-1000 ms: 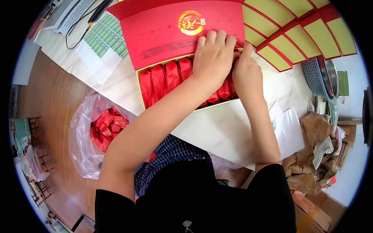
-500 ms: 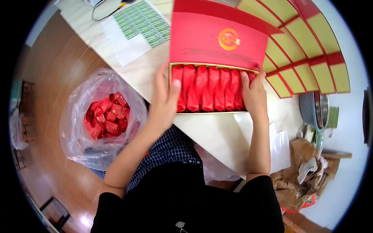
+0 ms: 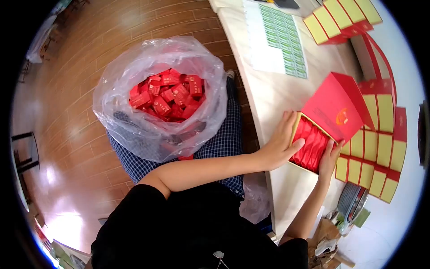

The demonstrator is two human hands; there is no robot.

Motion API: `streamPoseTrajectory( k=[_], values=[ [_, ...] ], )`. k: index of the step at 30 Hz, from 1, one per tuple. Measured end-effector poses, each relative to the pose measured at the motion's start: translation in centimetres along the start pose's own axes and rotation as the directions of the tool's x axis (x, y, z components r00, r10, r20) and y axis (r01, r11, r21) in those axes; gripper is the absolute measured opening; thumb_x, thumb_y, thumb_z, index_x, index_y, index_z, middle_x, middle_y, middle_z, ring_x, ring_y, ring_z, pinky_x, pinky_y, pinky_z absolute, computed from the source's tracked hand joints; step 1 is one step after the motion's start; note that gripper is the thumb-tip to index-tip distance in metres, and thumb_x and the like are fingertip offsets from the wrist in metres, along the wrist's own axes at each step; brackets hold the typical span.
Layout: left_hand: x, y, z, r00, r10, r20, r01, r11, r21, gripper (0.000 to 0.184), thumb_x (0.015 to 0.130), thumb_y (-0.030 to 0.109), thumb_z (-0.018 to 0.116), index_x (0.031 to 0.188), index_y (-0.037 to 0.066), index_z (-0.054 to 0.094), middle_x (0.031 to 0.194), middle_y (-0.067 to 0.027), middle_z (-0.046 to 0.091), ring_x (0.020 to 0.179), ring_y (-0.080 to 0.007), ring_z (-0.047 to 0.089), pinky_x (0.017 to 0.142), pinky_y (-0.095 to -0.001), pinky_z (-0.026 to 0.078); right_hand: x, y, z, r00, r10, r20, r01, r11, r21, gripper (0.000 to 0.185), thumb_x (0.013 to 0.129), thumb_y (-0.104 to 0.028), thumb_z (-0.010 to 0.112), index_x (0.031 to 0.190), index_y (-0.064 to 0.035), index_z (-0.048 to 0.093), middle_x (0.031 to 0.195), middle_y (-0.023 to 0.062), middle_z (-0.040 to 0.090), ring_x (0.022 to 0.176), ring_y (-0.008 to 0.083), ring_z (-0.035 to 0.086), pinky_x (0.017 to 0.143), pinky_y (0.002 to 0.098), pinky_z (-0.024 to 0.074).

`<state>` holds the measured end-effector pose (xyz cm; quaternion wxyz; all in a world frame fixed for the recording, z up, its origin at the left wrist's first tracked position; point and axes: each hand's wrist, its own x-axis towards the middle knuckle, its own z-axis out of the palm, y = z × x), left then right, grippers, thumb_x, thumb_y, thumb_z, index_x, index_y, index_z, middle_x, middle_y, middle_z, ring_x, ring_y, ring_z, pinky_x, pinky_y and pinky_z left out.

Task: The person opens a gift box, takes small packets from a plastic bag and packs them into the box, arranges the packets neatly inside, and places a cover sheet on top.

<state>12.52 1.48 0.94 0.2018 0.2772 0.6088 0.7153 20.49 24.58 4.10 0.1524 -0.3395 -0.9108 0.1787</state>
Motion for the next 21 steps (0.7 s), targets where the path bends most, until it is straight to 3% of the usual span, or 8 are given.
streamPoseTrajectory(
  k=[3, 7, 9, 12, 13, 15, 18, 21],
  values=[
    [-1.5, 0.5, -3.1, 0.996, 0.061, -0.070, -0.069, 0.992, -0.108, 0.060, 0.099, 0.030, 0.043, 0.143, -0.003, 0.019, 0.145, -0.0234, 0.022, 0.139, -0.0335, 0.018, 0.114, -0.0406, 0.015, 0.1, 0.4, 0.0, 1.000, 0.017, -0.020, -0.015, 0.994, 0.105, 0.074, 0.099, -0.045, 0.040, 0.146, 0.0063, 0.013, 0.151, 0.0255, 0.019, 0.139, 0.0337, 0.024, 0.113, 0.0379, 0.0195],
    [-6.0, -1.6, -11.1, 0.946, 0.114, -0.303, -0.131, 0.991, -0.034, 0.030, 0.099, 0.023, 0.044, 0.117, 0.001, 0.052, 0.112, -0.0129, 0.051, 0.108, -0.0241, 0.051, 0.097, -0.0341, 0.039, -1.4, -4.4, -0.4, 0.960, -0.168, -0.223, 0.071, 0.919, -0.389, 0.060, 0.099, -0.034, 0.045, 0.139, 0.0069, 0.031, 0.141, 0.0218, 0.040, 0.128, 0.0326, 0.040, 0.107, 0.0424, 0.0303],
    [-8.4, -4.1, -14.9, 0.883, -0.155, -0.443, 0.139, 0.988, -0.068, 0.026, 0.098, 0.020, 0.046, 0.113, 0.000, 0.054, 0.104, -0.0106, 0.058, 0.102, -0.0199, 0.055, 0.093, -0.0326, 0.042, -5.0, -13.1, 0.2, 0.895, -0.246, -0.373, 0.280, 0.959, 0.039, 0.045, 0.099, -0.022, 0.046, 0.132, 0.0071, 0.041, 0.133, 0.0208, 0.048, 0.121, 0.0296, 0.047, 0.103, 0.0395, 0.0369],
    [-12.2, -11.1, -20.1, 0.781, -0.288, -0.554, 0.322, 0.946, -0.037, 0.022, 0.097, 0.012, 0.046, 0.113, 0.000, 0.054, 0.105, -0.0085, 0.059, 0.103, -0.0170, 0.055, 0.092, -0.0302, 0.042, -8.4, -21.8, 5.5, 0.789, -0.494, -0.365, 0.597, 0.756, 0.267, 0.028, 0.095, -0.012, 0.048, 0.115, 0.0071, 0.050, 0.114, 0.0163, 0.057, 0.103, 0.0242, 0.055, 0.093, 0.0368, 0.0429],
    [-13.6, -13.4, -21.0, 0.734, -0.316, -0.601, 0.320, 0.942, -0.104, 0.021, 0.096, 0.012, 0.046, 0.111, 0.001, 0.055, 0.101, -0.0089, 0.060, 0.098, -0.0172, 0.056, 0.089, -0.0298, 0.044, -9.8, -23.7, 8.6, 0.787, -0.541, -0.298, 0.615, 0.724, 0.312, 0.025, 0.092, -0.008, 0.051, 0.114, 0.0044, 0.053, 0.109, 0.0166, 0.059, 0.102, 0.0245, 0.056, 0.092, 0.0360, 0.0433],
    [-16.0, -16.2, -22.4, 0.667, -0.352, -0.657, 0.309, 0.933, -0.186, 0.020, 0.096, 0.011, 0.046, 0.110, 0.001, 0.055, 0.097, -0.0092, 0.061, 0.092, -0.0174, 0.058, 0.085, -0.0294, 0.045, -11.5, -28.4, 15.1, 0.802, -0.567, 0.187, 0.406, 0.748, 0.525, 0.023, 0.088, -0.006, 0.056, 0.110, -0.0019, 0.059, 0.100, 0.0126, 0.062, 0.098, 0.0241, 0.058, 0.089, 0.0343, 0.0447],
    [-19.2, -16.9, -23.7, 0.599, -0.487, -0.636, 0.336, 0.874, -0.352, 0.021, 0.098, 0.012, 0.044, 0.112, 0.001, 0.054, 0.101, -0.0083, 0.060, 0.093, -0.0169, 0.057, 0.086, -0.0292, 0.045, -11.6, -27.6, 29.9, 0.551, -0.733, 0.399, 0.597, 0.680, 0.425, 0.034, 0.083, -0.011, 0.062, 0.115, -0.0002, 0.056, 0.101, 0.0174, 0.060, 0.098, 0.0342, 0.056, 0.085, 0.0411, 0.0466],
    [-21.0, -16.2, -24.8, 0.399, -0.780, -0.482, 0.362, 0.617, -0.698, 0.028, 0.100, 0.018, 0.038, 0.121, 0.004, 0.050, 0.111, -0.0089, 0.059, 0.100, -0.0207, 0.058, 0.088, -0.0311, 0.046, -12.7, -23.9, 39.2, 0.421, -0.643, 0.639, 0.732, 0.658, 0.179, 0.037, 0.079, -0.012, 0.064, 0.113, 0.0001, 0.056, 0.108, 0.0205, 0.058, 0.101, 0.0373, 0.055, 0.087, 0.0446, 0.0470]
  ],
)
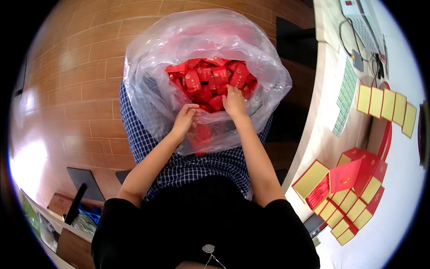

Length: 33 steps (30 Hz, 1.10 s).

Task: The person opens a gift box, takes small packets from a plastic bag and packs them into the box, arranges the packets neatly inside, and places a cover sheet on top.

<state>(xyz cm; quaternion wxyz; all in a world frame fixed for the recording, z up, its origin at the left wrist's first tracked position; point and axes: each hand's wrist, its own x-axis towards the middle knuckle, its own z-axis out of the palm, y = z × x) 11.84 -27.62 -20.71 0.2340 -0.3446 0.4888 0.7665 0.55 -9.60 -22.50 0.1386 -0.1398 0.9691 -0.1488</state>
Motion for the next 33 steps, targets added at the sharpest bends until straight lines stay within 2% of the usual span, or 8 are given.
streamPoseTrajectory(
  k=[5, 7, 13, 17, 19, 21, 26, 33],
  values=[
    [1.1, 1.3, 0.0, 0.998, -0.054, 0.030, 0.059, 0.974, -0.220, 0.035, 0.101, 0.020, 0.036, 0.130, 0.000, 0.042, 0.121, -0.0178, 0.055, 0.113, -0.0253, 0.056, 0.097, -0.0349, 0.045, -0.5, 2.4, 3.1, 0.970, 0.159, 0.181, -0.112, 0.963, -0.246, 0.023, 0.079, -0.011, 0.064, 0.099, -0.0020, 0.057, 0.101, 0.0170, 0.059, 0.098, 0.0367, 0.058, 0.081, 0.0426, 0.0490],
    [1.4, 1.4, 0.3, 0.992, -0.102, 0.077, 0.118, 0.958, -0.263, 0.045, 0.101, 0.030, 0.040, 0.136, 0.002, 0.036, 0.127, -0.0190, 0.052, 0.118, -0.0265, 0.053, 0.101, -0.0366, 0.042, -1.3, 1.1, 1.4, 0.994, 0.091, 0.061, -0.094, 0.994, 0.061, 0.016, 0.081, -0.010, 0.063, 0.094, -0.0018, 0.058, 0.097, 0.0171, 0.059, 0.091, 0.0370, 0.059, 0.077, 0.0422, 0.0487],
    [1.6, 1.9, 1.6, 0.965, -0.141, 0.220, 0.201, 0.937, -0.284, 0.070, 0.093, 0.044, 0.056, 0.142, 0.006, 0.025, 0.131, -0.0187, 0.049, 0.122, -0.0258, 0.050, 0.103, -0.0378, 0.040, -5.7, -4.8, -3.3, 0.957, -0.029, -0.290, 0.147, 0.907, 0.394, 0.015, 0.079, -0.004, 0.065, 0.091, -0.0011, 0.058, 0.095, 0.0160, 0.059, 0.087, 0.0351, 0.059, 0.075, 0.0421, 0.0477],
    [2.0, 1.5, 1.8, 0.972, -0.054, 0.228, 0.115, 0.957, -0.265, 0.063, 0.091, 0.040, 0.061, 0.137, 0.010, 0.029, 0.119, -0.0138, 0.054, 0.108, -0.0213, 0.055, 0.093, -0.0357, 0.045, -7.2, -7.0, -3.1, 0.944, -0.257, -0.208, 0.324, 0.846, 0.423, 0.014, 0.080, -0.006, 0.065, 0.092, -0.0022, 0.061, 0.098, 0.0155, 0.061, 0.088, 0.0328, 0.060, 0.077, 0.0402, 0.0478],
    [2.1, 2.1, 1.6, 0.999, -0.033, 0.037, 0.040, 0.975, -0.220, 0.057, 0.090, 0.035, 0.063, 0.133, 0.014, 0.030, 0.100, -0.0066, 0.054, 0.090, -0.0146, 0.052, 0.078, -0.0307, 0.046, -6.9, -7.2, -3.1, 0.954, -0.287, -0.088, 0.294, 0.832, 0.471, 0.012, 0.083, -0.010, 0.064, 0.090, -0.0013, 0.061, 0.093, 0.0156, 0.062, 0.086, 0.0337, 0.060, 0.076, 0.0398, 0.0478],
    [2.1, 2.3, 1.8, 1.000, -0.006, -0.022, 0.001, 0.969, -0.248, 0.060, 0.091, 0.032, 0.063, 0.135, 0.014, 0.028, 0.091, -0.0035, 0.051, 0.078, -0.0115, 0.050, 0.070, -0.0263, 0.044, -4.6, -6.1, -2.3, 0.967, -0.120, -0.227, 0.211, 0.875, 0.437, 0.015, 0.086, -0.013, 0.061, 0.092, 0.0013, 0.060, 0.091, 0.0182, 0.060, 0.084, 0.0345, 0.059, 0.076, 0.0393, 0.0471],
    [2.2, 2.1, 1.6, 1.000, -0.012, -0.008, 0.010, 0.989, -0.146, 0.054, 0.092, 0.040, 0.059, 0.131, 0.016, 0.030, 0.095, -0.0035, 0.052, 0.070, -0.0077, 0.044, 0.058, -0.0225, 0.039, 3.3, 1.8, 2.3, 0.828, 0.464, -0.314, -0.366, 0.872, 0.325, 0.054, 0.080, -0.022, 0.070, 0.120, 0.0053, 0.045, 0.116, 0.0255, 0.051, 0.108, 0.0405, 0.049, 0.096, 0.0455, 0.0384],
    [2.0, 2.8, 1.5, 0.997, 0.002, 0.076, 0.018, 0.965, -0.263, 0.048, 0.093, 0.043, 0.054, 0.127, 0.014, 0.036, 0.096, -0.0029, 0.054, 0.067, -0.0079, 0.044, 0.056, -0.0225, 0.037, 6.0, 5.7, 4.2, 0.844, 0.535, 0.025, -0.518, 0.803, 0.295, 0.058, 0.074, -0.035, 0.075, 0.112, 0.0035, 0.054, 0.119, 0.0295, 0.055, 0.112, 0.0418, 0.053, 0.094, 0.0440, 0.0420]
  ],
)
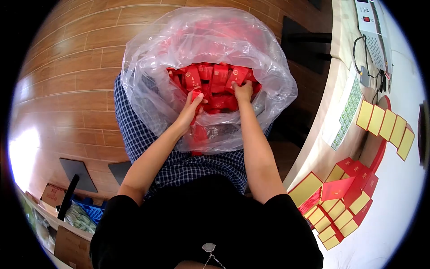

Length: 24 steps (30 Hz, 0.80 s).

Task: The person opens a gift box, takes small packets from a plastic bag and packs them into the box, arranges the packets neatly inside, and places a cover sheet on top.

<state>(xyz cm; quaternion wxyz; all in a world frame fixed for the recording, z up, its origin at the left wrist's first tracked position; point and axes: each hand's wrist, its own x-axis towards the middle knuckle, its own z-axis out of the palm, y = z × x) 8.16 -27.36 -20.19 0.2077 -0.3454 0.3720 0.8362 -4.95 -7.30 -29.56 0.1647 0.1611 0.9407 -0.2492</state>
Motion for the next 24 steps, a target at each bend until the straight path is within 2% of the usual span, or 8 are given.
streamPoseTrajectory(
  k=[4, 6, 8, 13, 17, 18, 20, 24],
  values=[
    [0.1, 0.2, 0.1, 0.998, 0.019, -0.064, -0.022, 0.998, -0.051, 0.040, 0.094, 0.039, 0.055, 0.121, 0.014, 0.040, 0.098, -0.0039, 0.054, 0.076, -0.0110, 0.052, 0.061, -0.0247, 0.044, -3.5, -1.1, -0.6, 0.991, -0.103, -0.089, 0.100, 0.995, -0.029, 0.043, 0.084, -0.034, 0.066, 0.104, 0.0030, 0.056, 0.108, 0.0255, 0.062, 0.104, 0.0402, 0.057, 0.089, 0.0428, 0.0439],
    [0.3, 0.2, 0.2, 0.995, 0.028, -0.099, -0.037, 0.995, -0.090, 0.040, 0.094, 0.038, 0.056, 0.121, 0.014, 0.040, 0.098, -0.0043, 0.054, 0.080, -0.0125, 0.055, 0.065, -0.0265, 0.048, -6.2, -2.2, -2.0, 0.995, -0.098, 0.017, 0.084, 0.926, 0.368, 0.042, 0.095, -0.033, 0.051, 0.109, 0.0064, 0.052, 0.103, 0.0268, 0.061, 0.101, 0.0421, 0.056, 0.089, 0.0439, 0.0417],
    [0.4, 0.1, -0.1, 0.996, 0.035, -0.083, -0.044, 0.993, -0.110, 0.044, 0.094, 0.041, 0.054, 0.127, 0.016, 0.037, 0.104, -0.0049, 0.056, 0.092, -0.0165, 0.059, 0.077, -0.0318, 0.051, -9.3, -2.9, -3.2, 0.991, -0.120, 0.058, 0.073, 0.849, 0.524, 0.046, 0.100, -0.035, 0.042, 0.109, 0.0069, 0.057, 0.101, 0.0187, 0.064, 0.093, 0.0283, 0.060, 0.088, 0.0362, 0.0433],
    [-0.4, 0.2, 0.8, 0.999, 0.041, 0.005, -0.039, 0.981, -0.190, 0.046, 0.093, 0.040, 0.057, 0.124, 0.013, 0.036, 0.105, -0.0068, 0.055, 0.101, -0.0203, 0.056, 0.090, -0.0364, 0.047, -14.9, -4.4, -2.7, 0.852, -0.132, 0.506, -0.391, 0.482, 0.784, 0.037, 0.101, -0.027, 0.042, 0.116, 0.0029, 0.058, 0.112, 0.0057, 0.062, 0.102, 0.0136, 0.055, 0.093, 0.0279, 0.0410],
    [-1.1, -1.1, 0.4, 0.993, 0.078, 0.084, -0.082, 0.996, 0.046, 0.061, 0.092, 0.039, 0.060, 0.136, 0.013, 0.027, 0.124, -0.0124, 0.047, 0.118, -0.0233, 0.046, 0.102, -0.0370, 0.037, -16.5, -3.7, 0.9, 0.936, -0.163, 0.311, -0.006, 0.877, 0.480, 0.044, 0.100, -0.038, 0.035, 0.116, -0.0019, 0.054, 0.108, 0.0264, 0.061, 0.104, 0.0424, 0.057, 0.088, 0.0449, 0.0435],
    [-1.4, -1.2, 0.4, 0.988, 0.114, 0.101, -0.126, 0.985, 0.115, 0.067, 0.091, 0.039, 0.061, 0.140, 0.013, 0.024, 0.130, -0.0139, 0.043, 0.123, -0.0235, 0.042, 0.103, -0.0366, 0.034, -16.9, -4.5, 0.3, 0.937, -0.170, 0.304, 0.003, 0.876, 0.482, 0.044, 0.100, -0.038, 0.035, 0.116, -0.0019, 0.054, 0.108, 0.0264, 0.061, 0.104, 0.0424, 0.057, 0.088, 0.0449, 0.0435],
    [-2.2, -0.8, 0.6, 0.980, 0.110, 0.164, -0.127, 0.987, 0.099, 0.074, 0.089, 0.037, 0.064, 0.143, 0.014, 0.018, 0.136, -0.0149, 0.037, 0.127, -0.0244, 0.037, 0.105, -0.0374, 0.032, -17.7, -6.0, -1.5, 0.950, -0.058, 0.307, 0.052, 0.998, 0.029, 0.041, 0.100, -0.039, 0.034, 0.107, -0.0025, 0.051, 0.098, 0.0272, 0.063, 0.094, 0.0468, 0.058, 0.079, 0.0518, 0.0438],
    [-2.2, -2.1, 0.6, 0.950, 0.247, 0.191, -0.283, 0.940, 0.192, 0.071, 0.090, 0.035, 0.063, 0.142, 0.013, 0.019, 0.135, -0.0171, 0.037, 0.127, -0.0253, 0.037, 0.105, -0.0372, 0.032, -18.5, -5.7, -3.1, 0.973, -0.192, 0.128, 0.169, 0.971, 0.172, 0.037, 0.099, -0.040, 0.034, 0.102, -0.0056, 0.049, 0.088, 0.0277, 0.063, 0.086, 0.0480, 0.059, 0.073, 0.0544, 0.0431]
  ],
)
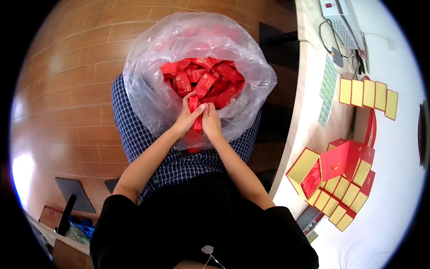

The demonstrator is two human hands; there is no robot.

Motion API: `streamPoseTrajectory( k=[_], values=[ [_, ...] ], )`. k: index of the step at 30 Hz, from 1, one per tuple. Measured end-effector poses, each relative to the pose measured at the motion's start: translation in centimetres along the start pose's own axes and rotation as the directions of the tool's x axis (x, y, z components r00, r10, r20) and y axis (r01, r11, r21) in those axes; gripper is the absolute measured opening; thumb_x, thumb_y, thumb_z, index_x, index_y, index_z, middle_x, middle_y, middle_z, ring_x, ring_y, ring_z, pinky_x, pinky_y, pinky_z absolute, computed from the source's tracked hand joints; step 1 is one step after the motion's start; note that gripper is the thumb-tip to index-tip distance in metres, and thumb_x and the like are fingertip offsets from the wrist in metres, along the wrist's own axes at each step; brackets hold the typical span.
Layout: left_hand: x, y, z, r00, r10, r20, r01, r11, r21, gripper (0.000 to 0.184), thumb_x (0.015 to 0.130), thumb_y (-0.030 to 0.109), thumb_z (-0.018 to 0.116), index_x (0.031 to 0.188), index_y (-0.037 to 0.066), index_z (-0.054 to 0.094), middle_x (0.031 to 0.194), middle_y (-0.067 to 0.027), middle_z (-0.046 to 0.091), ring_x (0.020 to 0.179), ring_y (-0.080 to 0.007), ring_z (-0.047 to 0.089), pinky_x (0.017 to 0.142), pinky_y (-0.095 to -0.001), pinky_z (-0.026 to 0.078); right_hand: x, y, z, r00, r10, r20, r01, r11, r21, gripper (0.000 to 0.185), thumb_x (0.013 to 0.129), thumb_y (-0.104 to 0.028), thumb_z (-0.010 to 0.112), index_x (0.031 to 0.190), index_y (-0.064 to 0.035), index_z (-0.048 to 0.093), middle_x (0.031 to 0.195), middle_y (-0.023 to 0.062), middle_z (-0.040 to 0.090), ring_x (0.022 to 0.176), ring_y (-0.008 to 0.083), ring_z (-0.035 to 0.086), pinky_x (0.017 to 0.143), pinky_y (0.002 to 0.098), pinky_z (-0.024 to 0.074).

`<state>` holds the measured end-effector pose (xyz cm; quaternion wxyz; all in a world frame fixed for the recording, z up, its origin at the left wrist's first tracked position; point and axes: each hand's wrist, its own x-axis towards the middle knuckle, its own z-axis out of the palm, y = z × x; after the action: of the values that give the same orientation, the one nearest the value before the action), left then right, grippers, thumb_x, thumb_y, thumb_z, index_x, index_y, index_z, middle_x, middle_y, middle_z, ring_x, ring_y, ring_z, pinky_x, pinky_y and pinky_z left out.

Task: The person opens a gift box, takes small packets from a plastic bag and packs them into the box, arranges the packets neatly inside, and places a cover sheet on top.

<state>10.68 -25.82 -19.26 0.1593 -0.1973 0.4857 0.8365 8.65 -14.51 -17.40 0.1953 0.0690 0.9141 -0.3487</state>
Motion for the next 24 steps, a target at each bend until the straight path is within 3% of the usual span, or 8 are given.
streamPoseTrajectory(
  k=[4, 6, 9, 12, 14, 18, 23, 24],
  values=[
    [-0.5, 1.2, 1.6, 0.979, 0.184, -0.094, -0.173, 0.978, 0.113, 0.064, 0.093, 0.033, 0.058, 0.141, 0.010, 0.020, 0.137, -0.0200, 0.034, 0.128, -0.0257, 0.037, 0.106, -0.0365, 0.030, -2.2, -1.0, -2.5, 1.000, -0.018, 0.018, 0.015, 0.983, 0.183, 0.039, 0.099, -0.038, 0.037, 0.110, -0.0033, 0.050, 0.093, 0.0259, 0.062, 0.091, 0.0430, 0.060, 0.080, 0.0487, 0.0446],
    [-0.2, 0.5, 2.6, 0.959, 0.282, -0.016, -0.278, 0.954, 0.113, 0.065, 0.097, 0.042, 0.046, 0.143, 0.007, 0.016, 0.142, -0.0203, 0.027, 0.133, -0.0264, 0.029, 0.110, -0.0365, 0.024, -3.7, -1.7, -3.1, 0.976, -0.214, -0.050, 0.218, 0.911, 0.351, 0.042, 0.099, -0.036, 0.041, 0.120, 0.0005, 0.047, 0.109, 0.0236, 0.057, 0.104, 0.0362, 0.056, 0.091, 0.0408, 0.0420],
    [-2.0, 3.7, 4.8, 0.899, 0.398, 0.181, -0.422, 0.899, 0.117, 0.077, 0.096, 0.060, 0.023, 0.149, 0.010, 0.000, 0.144, -0.0181, 0.023, 0.134, -0.0278, 0.026, 0.113, -0.0395, 0.019, -5.7, -4.3, -5.6, 0.928, -0.327, -0.181, 0.366, 0.890, 0.271, 0.045, 0.096, -0.029, 0.050, 0.128, 0.0022, 0.041, 0.123, 0.0228, 0.047, 0.118, 0.0353, 0.047, 0.100, 0.0402, 0.0363],
    [-4.3, 6.4, 7.9, 0.798, 0.555, 0.237, -0.599, 0.776, 0.200, 0.100, 0.086, 0.076, 0.018, 0.147, -0.002, 0.002, 0.150, -0.0218, 0.010, 0.140, -0.0333, 0.011, 0.114, -0.0415, 0.011, -6.1, -5.4, -8.1, 0.877, -0.354, -0.324, 0.435, 0.871, 0.226, 0.045, 0.093, -0.025, 0.057, 0.125, 0.0027, 0.042, 0.118, 0.0217, 0.051, 0.113, 0.0334, 0.051, 0.096, 0.0396, 0.0396],
    [-5.7, 7.4, 9.8, 0.714, 0.606, 0.351, -0.688, 0.698, 0.196, 0.103, 0.085, 0.077, 0.017, 0.146, -0.004, -0.001, 0.149, -0.0244, 0.009, 0.139, -0.0359, 0.011, 0.113, -0.0446, 0.012, -7.5, -7.5, -11.5, 0.891, -0.284, -0.354, 0.414, 0.829, 0.377, 0.044, 0.091, -0.025, 0.060, 0.121, 0.0026, 0.044, 0.111, 0.0201, 0.057, 0.103, 0.0301, 0.058, 0.089, 0.0376, 0.0450],
    [-8.8, 10.5, 14.8, 0.587, 0.585, 0.560, -0.756, 0.644, 0.120, 0.110, 0.083, 0.078, 0.027, 0.145, -0.005, -0.009, 0.149, -0.0260, 0.007, 0.140, -0.0363, 0.011, 0.113, -0.0460, 0.011, -11.0, -8.1, -17.4, 0.770, -0.265, -0.581, 0.461, 0.860, 0.220, 0.049, 0.085, -0.022, 0.068, 0.120, 0.0024, 0.044, 0.107, 0.0210, 0.061, 0.096, 0.0295, 0.063, 0.083, 0.0362, 0.0489],
    [-11.5, 12.0, 22.1, 0.396, 0.399, 0.827, -0.637, 0.768, -0.066, 0.111, 0.084, 0.072, 0.041, 0.144, -0.003, -0.015, 0.151, -0.0254, 0.003, 0.141, -0.0343, 0.012, 0.113, -0.0458, 0.013, -17.2, -4.0, -24.3, 0.593, -0.198, -0.781, 0.516, 0.837, 0.180, 0.076, 0.081, -0.015, 0.073, 0.139, 0.0039, 0.027, 0.132, 0.0246, 0.044, 0.120, 0.0313, 0.050, 0.100, 0.0374, 0.0404],
    [-11.4, 12.0, 23.8, 0.320, 0.425, 0.847, -0.671, 0.732, -0.114, 0.101, 0.088, 0.062, 0.047, 0.145, -0.001, -0.006, 0.150, -0.0243, 0.010, 0.138, -0.0356, 0.020, 0.111, -0.0466, 0.017, -18.3, -2.4, -25.7, 0.441, -0.229, -0.868, 0.506, 0.862, 0.030, 0.079, 0.082, -0.014, 0.072, 0.141, 0.0042, 0.024, 0.138, 0.0243, 0.036, 0.126, 0.0316, 0.042, 0.105, 0.0379, 0.0349]
  ],
)
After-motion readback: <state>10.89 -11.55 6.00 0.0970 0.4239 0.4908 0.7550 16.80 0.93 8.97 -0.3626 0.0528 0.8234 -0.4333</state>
